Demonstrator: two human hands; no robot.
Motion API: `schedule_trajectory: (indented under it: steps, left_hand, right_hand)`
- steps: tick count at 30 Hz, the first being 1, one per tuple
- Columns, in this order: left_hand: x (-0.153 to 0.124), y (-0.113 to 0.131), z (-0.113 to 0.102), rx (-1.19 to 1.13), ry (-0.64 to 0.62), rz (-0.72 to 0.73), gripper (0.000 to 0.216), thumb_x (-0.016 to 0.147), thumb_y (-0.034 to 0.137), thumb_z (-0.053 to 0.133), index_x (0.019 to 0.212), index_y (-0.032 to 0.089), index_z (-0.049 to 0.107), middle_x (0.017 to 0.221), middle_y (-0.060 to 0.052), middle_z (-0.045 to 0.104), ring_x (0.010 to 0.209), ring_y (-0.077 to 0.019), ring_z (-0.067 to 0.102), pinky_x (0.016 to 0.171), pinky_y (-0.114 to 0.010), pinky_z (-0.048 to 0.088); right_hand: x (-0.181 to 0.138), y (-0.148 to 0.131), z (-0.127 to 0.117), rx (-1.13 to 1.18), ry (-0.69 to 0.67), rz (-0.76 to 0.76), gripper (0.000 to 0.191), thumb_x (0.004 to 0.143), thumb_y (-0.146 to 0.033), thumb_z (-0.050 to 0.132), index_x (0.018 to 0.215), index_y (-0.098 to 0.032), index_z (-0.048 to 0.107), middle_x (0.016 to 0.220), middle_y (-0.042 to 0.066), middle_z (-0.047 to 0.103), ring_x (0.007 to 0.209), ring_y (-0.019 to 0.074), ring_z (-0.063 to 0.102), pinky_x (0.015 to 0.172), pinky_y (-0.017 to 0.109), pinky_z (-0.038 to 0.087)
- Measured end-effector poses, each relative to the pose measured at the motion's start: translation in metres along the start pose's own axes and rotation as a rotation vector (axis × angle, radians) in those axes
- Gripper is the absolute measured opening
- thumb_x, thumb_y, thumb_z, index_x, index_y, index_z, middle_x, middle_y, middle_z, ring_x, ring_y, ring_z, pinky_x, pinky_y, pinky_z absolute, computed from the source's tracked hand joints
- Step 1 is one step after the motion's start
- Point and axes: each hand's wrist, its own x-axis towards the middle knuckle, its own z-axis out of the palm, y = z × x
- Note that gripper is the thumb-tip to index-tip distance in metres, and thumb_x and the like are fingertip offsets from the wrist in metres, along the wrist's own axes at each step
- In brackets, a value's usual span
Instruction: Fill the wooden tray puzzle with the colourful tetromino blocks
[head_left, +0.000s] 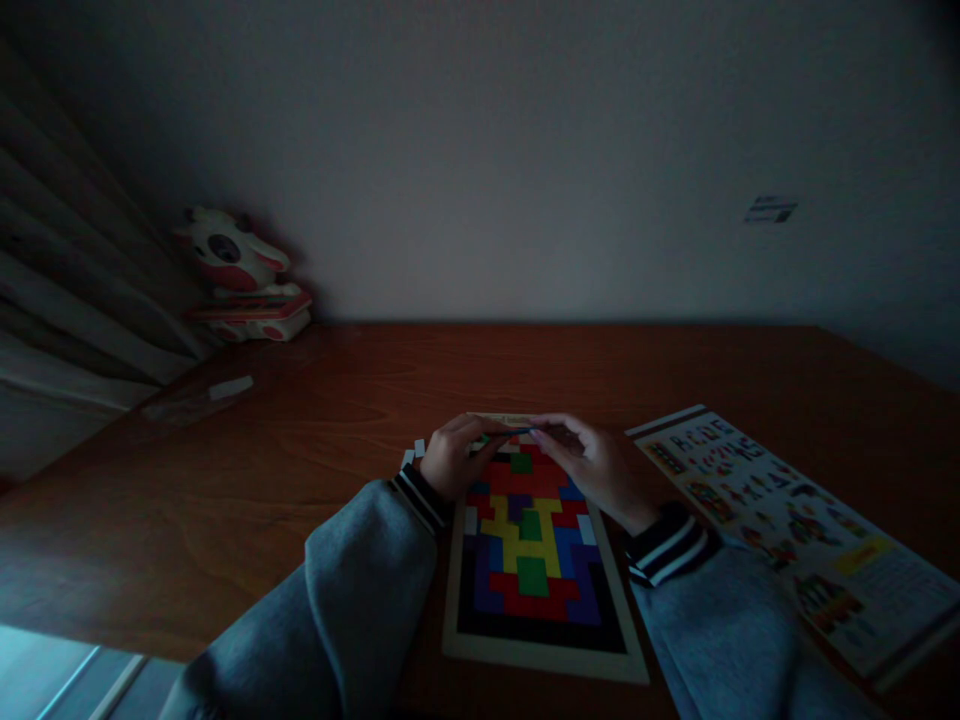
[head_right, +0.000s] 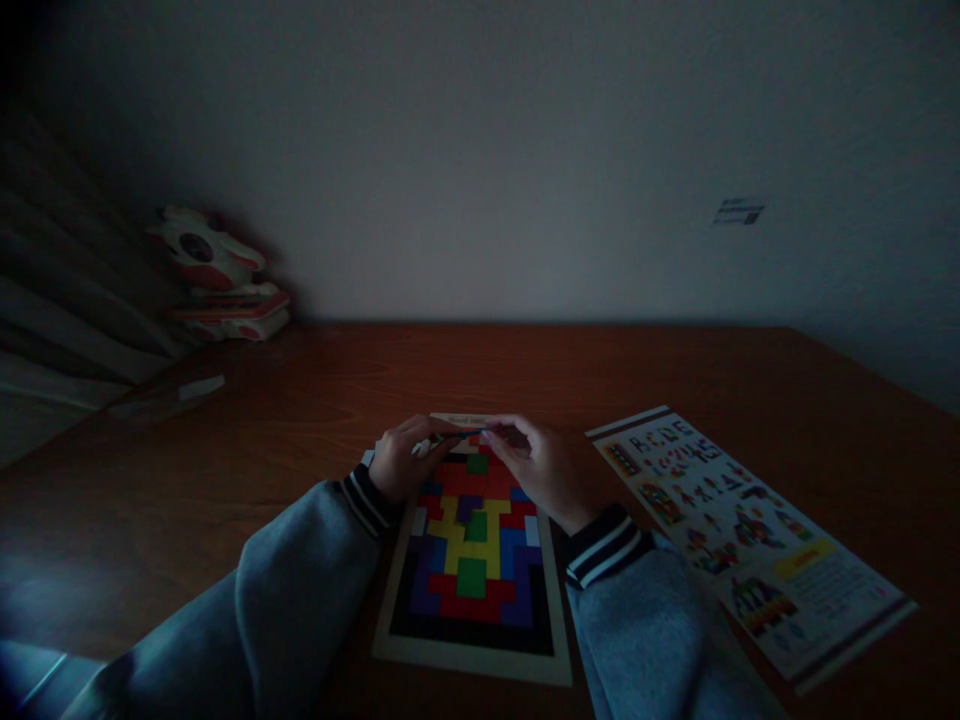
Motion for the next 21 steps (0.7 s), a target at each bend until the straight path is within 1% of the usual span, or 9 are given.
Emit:
schedule_trajectory:
  steps: [2, 5, 8, 11, 16, 21]
  left_hand:
    - [0.0, -0.002, 0.0, 0.015, 0.006, 0.004, 0.014, 0.095, 0.026, 0.06, 0.1, 0.02, 0.072, 0.097, -0.007, 0.074, 0.09, -0.0175, 0.07, 0.084, -0.033, 0.059]
    - [-0.002, -0.007, 0.001, 0.05, 0.013, -0.014, 0.013, 0.093, 0.024, 0.061, 0.098, 0.02, 0.073, 0.098, -0.007, 0.073, 0.09, -0.018, 0.07, 0.083, -0.033, 0.059]
    - [-0.004, -0.012, 0.001, 0.095, 0.001, -0.032, 0.014, 0.09, 0.019, 0.061, 0.097, 0.021, 0.073, 0.098, -0.005, 0.074, 0.09, -0.0186, 0.07, 0.083, -0.034, 0.059]
    - [-0.004, -0.015, 0.001, 0.127, -0.036, -0.014, 0.015, 0.086, 0.016, 0.062, 0.096, 0.021, 0.072, 0.098, -0.005, 0.075, 0.089, -0.0195, 0.07, 0.082, -0.035, 0.058]
    - [-0.003, -0.011, 0.0, 0.153, -0.085, 0.01, 0.018, 0.083, 0.014, 0.062, 0.096, 0.021, 0.072, 0.1, -0.004, 0.075, 0.089, -0.0203, 0.069, 0.083, -0.037, 0.057]
    - [-0.002, -0.01, 0.0, 0.145, -0.096, 0.011, 0.021, 0.081, 0.012, 0.061, 0.096, 0.022, 0.072, 0.101, -0.003, 0.075, 0.091, -0.0201, 0.069, 0.085, -0.038, 0.056]
  right_hand:
    - [0.001, 0.001, -0.003, -0.089, 0.012, -0.018, 0.026, 0.091, -0.046, 0.058, 0.104, -0.026, 0.068, 0.098, 0.005, 0.075, 0.087, 0.0201, 0.071, 0.078, 0.035, 0.058]
    - [0.003, 0.005, -0.008, -0.261, 0.022, -0.083, 0.028, 0.095, -0.047, 0.052, 0.101, -0.027, 0.07, 0.096, 0.005, 0.074, 0.088, 0.0213, 0.07, 0.08, 0.037, 0.056]
    - [0.004, 0.01, -0.014, -0.424, -0.027, -0.187, 0.025, 0.095, -0.043, 0.053, 0.099, -0.028, 0.073, 0.098, 0.006, 0.071, 0.094, 0.0232, 0.068, 0.085, 0.04, 0.054]
    - [0.004, 0.017, -0.017, -0.53, -0.101, -0.249, 0.023, 0.095, -0.041, 0.055, 0.103, -0.029, 0.074, 0.101, 0.007, 0.068, 0.096, 0.0246, 0.066, 0.087, 0.042, 0.052]
    - [0.003, 0.022, -0.017, -0.644, -0.116, -0.258, 0.019, 0.091, -0.04, 0.063, 0.103, -0.032, 0.074, 0.1, 0.006, 0.065, 0.096, 0.0263, 0.064, 0.086, 0.045, 0.051]
    - [0.004, 0.023, -0.015, -0.617, -0.115, -0.196, 0.016, 0.089, -0.042, 0.064, 0.096, -0.03, 0.073, 0.104, 0.005, 0.067, 0.099, 0.0252, 0.065, 0.085, 0.043, 0.051]
